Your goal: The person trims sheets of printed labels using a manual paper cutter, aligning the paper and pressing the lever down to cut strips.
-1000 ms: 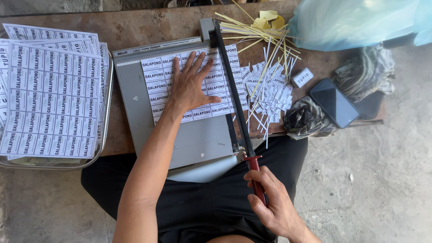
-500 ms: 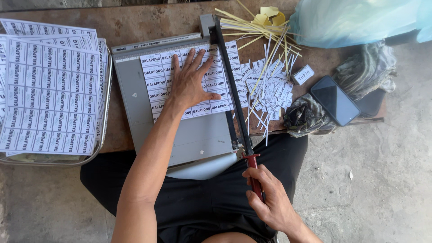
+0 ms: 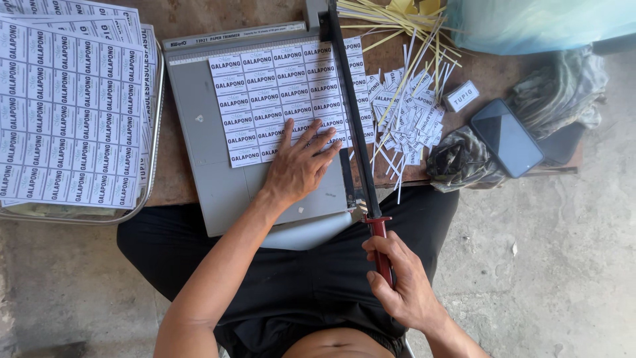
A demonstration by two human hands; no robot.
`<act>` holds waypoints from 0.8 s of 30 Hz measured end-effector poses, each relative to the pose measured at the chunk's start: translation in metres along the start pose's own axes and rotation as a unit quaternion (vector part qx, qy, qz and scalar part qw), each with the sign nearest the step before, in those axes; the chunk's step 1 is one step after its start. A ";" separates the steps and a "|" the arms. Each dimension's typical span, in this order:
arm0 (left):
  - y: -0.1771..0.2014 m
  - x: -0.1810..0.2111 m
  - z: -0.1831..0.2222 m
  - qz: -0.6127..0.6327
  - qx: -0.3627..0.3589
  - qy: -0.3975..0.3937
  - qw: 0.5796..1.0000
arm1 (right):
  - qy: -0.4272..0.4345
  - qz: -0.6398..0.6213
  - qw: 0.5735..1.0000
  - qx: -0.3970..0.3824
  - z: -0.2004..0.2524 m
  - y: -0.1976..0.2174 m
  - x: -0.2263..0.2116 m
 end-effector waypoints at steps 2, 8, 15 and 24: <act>0.001 0.000 0.000 0.002 0.001 -0.001 1.000 | -0.010 0.008 1.000 0.003 0.000 0.000 0.001; -0.002 -0.001 0.002 0.010 0.006 0.002 1.000 | -0.011 -0.015 1.000 0.011 0.001 -0.002 0.001; -0.003 -0.003 0.004 0.007 0.017 0.006 1.000 | -0.016 -0.006 1.000 0.006 0.001 -0.002 0.000; -0.005 -0.004 0.004 0.008 0.019 0.007 1.000 | -0.014 -0.012 1.000 0.009 0.002 -0.004 0.004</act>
Point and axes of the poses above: each hand's wrist, its own z-axis away from the middle knuckle, its own y-axis out of the back of the hand, x = y × z, the point moved 7 cm from there along -z, towards the middle knuckle, and after that the axes turned 3 degrees about -z, right-handed, at the moved point
